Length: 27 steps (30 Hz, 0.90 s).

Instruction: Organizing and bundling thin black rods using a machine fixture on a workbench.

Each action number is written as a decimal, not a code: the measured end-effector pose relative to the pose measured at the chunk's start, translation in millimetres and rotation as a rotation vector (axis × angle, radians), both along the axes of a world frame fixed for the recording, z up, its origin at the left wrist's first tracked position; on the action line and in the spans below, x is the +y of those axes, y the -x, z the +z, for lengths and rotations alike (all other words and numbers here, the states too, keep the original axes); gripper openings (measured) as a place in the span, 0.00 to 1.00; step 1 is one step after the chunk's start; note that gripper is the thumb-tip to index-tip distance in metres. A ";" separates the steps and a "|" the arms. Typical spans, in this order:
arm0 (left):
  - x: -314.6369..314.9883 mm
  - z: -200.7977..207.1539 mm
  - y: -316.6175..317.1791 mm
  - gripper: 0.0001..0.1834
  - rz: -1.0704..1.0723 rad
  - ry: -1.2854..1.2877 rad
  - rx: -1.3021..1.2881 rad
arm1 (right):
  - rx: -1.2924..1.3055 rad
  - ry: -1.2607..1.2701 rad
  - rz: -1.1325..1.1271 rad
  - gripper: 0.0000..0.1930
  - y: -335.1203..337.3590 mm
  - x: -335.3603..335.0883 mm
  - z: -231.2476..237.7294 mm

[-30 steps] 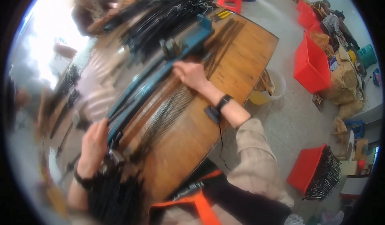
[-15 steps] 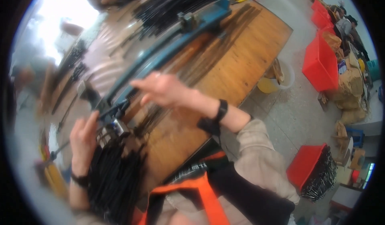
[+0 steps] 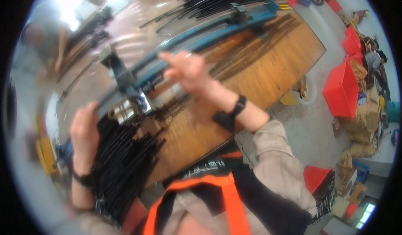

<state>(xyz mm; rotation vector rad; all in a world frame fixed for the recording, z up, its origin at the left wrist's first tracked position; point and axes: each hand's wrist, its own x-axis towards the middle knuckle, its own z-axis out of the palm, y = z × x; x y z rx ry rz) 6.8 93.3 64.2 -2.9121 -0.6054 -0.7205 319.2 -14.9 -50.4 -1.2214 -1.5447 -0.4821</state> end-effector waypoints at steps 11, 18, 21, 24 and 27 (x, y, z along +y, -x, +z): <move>20.0 35.0 68.7 0.12 0.296 0.044 -0.249 | 0.274 0.527 0.463 0.08 45.1 92.4 26.2; 12.0 18.5 126.4 0.14 0.469 0.159 -0.228 | 0.262 0.550 0.614 0.10 80.7 132.7 38.8; 9.4 9.5 135.5 0.14 0.497 0.176 -0.214 | 0.275 0.604 0.593 0.11 84.5 140.1 34.8; 11.7 5.4 131.2 0.14 0.517 0.251 -0.226 | 0.124 0.674 0.567 0.14 90.8 151.4 35.7; 18.9 3.2 122.6 0.14 0.482 0.267 -0.249 | -0.132 0.858 0.502 0.11 110.2 159.0 51.3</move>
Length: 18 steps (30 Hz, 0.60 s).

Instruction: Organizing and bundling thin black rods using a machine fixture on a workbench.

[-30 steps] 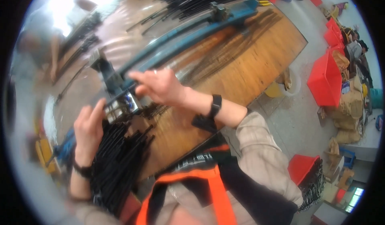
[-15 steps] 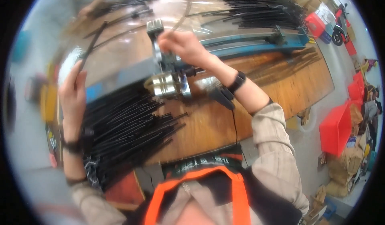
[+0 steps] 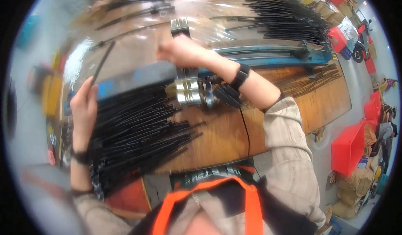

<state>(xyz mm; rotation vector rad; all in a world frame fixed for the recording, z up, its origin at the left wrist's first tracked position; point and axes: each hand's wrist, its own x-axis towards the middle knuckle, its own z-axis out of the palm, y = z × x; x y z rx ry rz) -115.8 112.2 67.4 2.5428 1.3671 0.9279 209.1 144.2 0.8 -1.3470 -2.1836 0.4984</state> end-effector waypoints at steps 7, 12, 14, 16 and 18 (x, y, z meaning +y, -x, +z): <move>17.1 -3.4 13.0 0.13 -0.004 -0.036 0.085 | -0.202 -0.558 -0.143 0.04 -64.0 -13.7 -27.9; 40.2 -31.3 1.0 0.12 -0.140 -0.082 0.208 | -0.500 -0.528 -0.469 0.03 -206.4 -99.2 -47.5; 45.4 -48.8 -42.3 0.11 -0.251 -0.099 0.264 | -0.491 -0.517 -0.550 0.03 -235.8 -124.9 -29.6; 59.8 -72.4 -88.4 0.05 -0.393 -0.162 0.253 | -0.537 -0.631 -0.513 0.03 -256.3 -132.7 -31.0; 64.9 -76.9 -125.0 0.09 -0.407 -0.137 0.202 | -0.469 -0.586 -0.547 0.03 -284.2 -142.3 -44.1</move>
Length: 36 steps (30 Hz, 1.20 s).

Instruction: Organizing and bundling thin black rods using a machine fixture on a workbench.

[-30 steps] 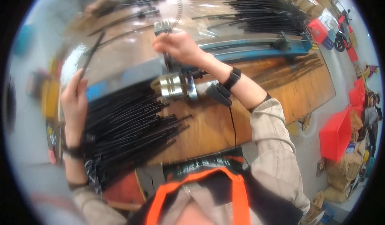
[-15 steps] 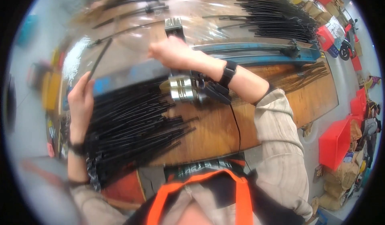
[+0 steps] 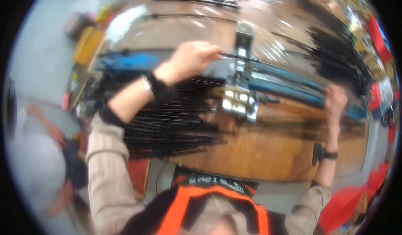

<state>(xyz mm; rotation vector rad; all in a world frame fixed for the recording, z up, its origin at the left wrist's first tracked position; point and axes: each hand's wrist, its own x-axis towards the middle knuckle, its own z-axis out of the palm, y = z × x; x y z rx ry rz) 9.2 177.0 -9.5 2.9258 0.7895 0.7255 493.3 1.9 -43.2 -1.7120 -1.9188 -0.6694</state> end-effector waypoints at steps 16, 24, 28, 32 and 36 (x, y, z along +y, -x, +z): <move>3.1 -36.6 -12.9 0.12 0.043 0.014 -0.185 | 0.052 0.092 -0.193 0.06 -15.7 0.8 -31.2; -2.2 -23.4 -20.3 0.10 0.101 0.089 -0.018 | -0.077 -0.017 0.042 0.17 104.1 -16.0 3.1; -2.4 -31.0 -22.7 0.08 0.175 0.119 -0.022 | 0.046 -0.004 0.181 0.16 141.5 -34.8 -19.8; 2.9 -21.8 -26.2 0.07 0.202 0.170 0.096 | 0.196 0.116 0.192 0.15 151.4 -35.1 -22.4; 1.8 -22.5 -24.7 0.09 0.165 0.200 0.049 | 0.224 0.090 0.189 0.16 168.9 -38.2 -21.1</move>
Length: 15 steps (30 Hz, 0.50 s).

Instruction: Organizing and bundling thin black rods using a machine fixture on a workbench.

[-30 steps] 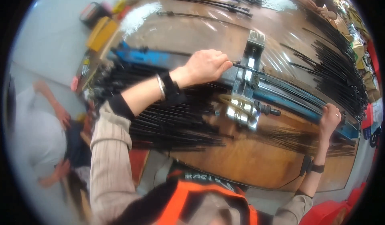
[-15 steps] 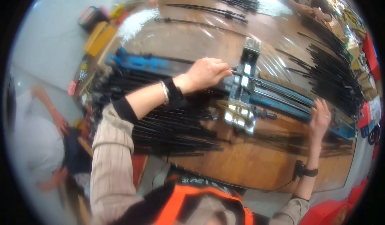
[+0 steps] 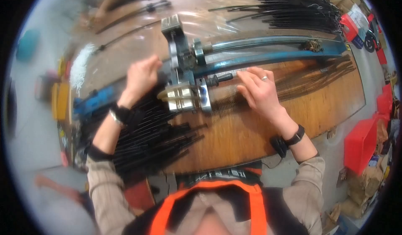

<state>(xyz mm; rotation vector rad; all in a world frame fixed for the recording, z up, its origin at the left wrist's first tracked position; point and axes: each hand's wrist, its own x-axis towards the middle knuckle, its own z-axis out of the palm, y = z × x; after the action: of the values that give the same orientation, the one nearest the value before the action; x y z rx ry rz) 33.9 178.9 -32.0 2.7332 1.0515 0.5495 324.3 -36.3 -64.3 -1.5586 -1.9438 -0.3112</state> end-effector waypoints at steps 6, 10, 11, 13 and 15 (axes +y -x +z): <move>-9.6 4.5 -1.8 0.10 -0.014 -0.028 -0.010 | 0.104 0.033 0.019 0.15 20.2 14.0 0.0; -2.9 -4.8 0.2 0.06 -0.015 -0.029 -0.018 | 0.367 0.290 0.130 0.14 18.9 25.5 -10.8; -1.5 -6.3 -2.9 0.08 -0.048 -0.129 -0.078 | 0.440 0.262 0.195 0.13 12.9 37.7 -15.9; 0.8 -13.2 -0.9 0.08 -0.094 -0.259 -0.115 | 0.533 0.269 0.243 0.12 13.7 28.7 -21.4; 9.1 -17.2 -1.8 0.07 -0.078 -0.290 -0.071 | 0.397 0.227 0.164 0.11 13.3 27.1 -21.0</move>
<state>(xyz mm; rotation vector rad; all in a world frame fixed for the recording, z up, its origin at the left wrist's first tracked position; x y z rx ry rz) 35.7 188.0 -49.2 2.9596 0.9063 0.8390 311.1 -9.2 -85.3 -1.4520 -1.8174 0.2781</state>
